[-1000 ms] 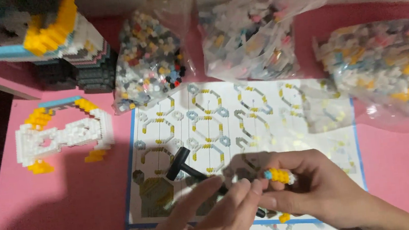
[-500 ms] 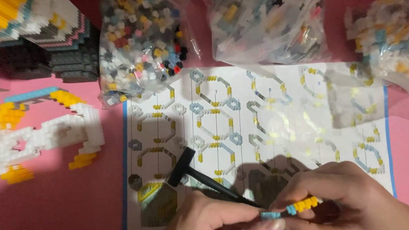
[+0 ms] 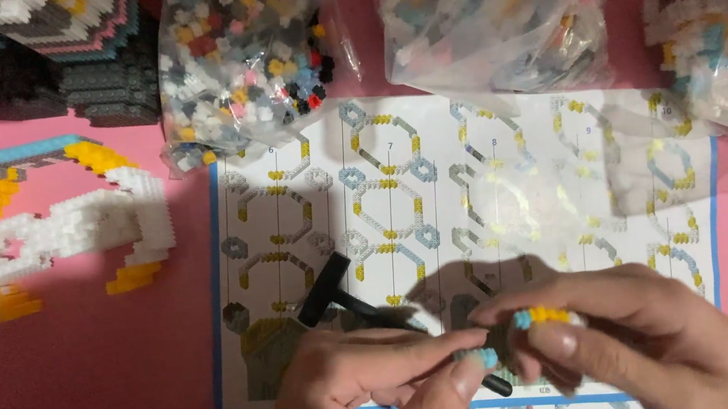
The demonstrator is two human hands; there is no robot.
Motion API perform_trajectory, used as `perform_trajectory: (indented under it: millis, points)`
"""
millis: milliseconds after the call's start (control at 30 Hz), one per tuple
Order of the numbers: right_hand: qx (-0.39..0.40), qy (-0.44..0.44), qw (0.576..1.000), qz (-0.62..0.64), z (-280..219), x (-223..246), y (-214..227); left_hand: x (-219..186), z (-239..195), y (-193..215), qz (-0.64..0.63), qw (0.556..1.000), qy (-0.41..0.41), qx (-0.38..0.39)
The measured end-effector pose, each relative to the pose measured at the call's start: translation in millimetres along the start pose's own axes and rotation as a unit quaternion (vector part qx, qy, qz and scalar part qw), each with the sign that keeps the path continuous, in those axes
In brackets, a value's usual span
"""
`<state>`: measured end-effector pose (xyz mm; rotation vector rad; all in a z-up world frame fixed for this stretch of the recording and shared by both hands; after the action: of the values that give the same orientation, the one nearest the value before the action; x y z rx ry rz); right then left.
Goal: Assembling a complex model using small interlocking plastic blocks while following a printed instruction sheet.
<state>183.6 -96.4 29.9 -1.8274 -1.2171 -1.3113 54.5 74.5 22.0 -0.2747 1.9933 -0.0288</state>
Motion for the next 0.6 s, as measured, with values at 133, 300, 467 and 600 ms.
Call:
perform_trajectory:
  millis: [133, 300, 467, 600]
  points:
    - [-0.068, -0.111, 0.984, 0.118, -5, -20, 11, -5, 0, 1, -0.014, 0.998, -0.067, -0.007]
    - [-0.045, -0.102, 0.974, 0.196, 4, -22, 15, 17, 2, 1, -0.061, 0.988, 0.14, -0.021]
    - [-0.032, -0.148, 0.961, 0.23, 6, -27, 11, 26, 2, 1, -0.181, 0.967, 0.167, -0.069]
    - [-0.003, -0.132, 0.963, 0.235, 9, -25, 6, 18, 3, 8, -0.159, 0.977, 0.127, -0.067]
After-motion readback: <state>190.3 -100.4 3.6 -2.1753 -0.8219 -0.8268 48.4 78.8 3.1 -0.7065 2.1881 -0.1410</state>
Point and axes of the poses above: each hand's wrist, its own z-axis towards the middle knuckle, its own y-axis out of the back of the hand, x = y × z, the point moved 5 cm from there along z, towards the middle knuckle, and after that the axes turned 3 degrees about -y, right-handed, at the moved point
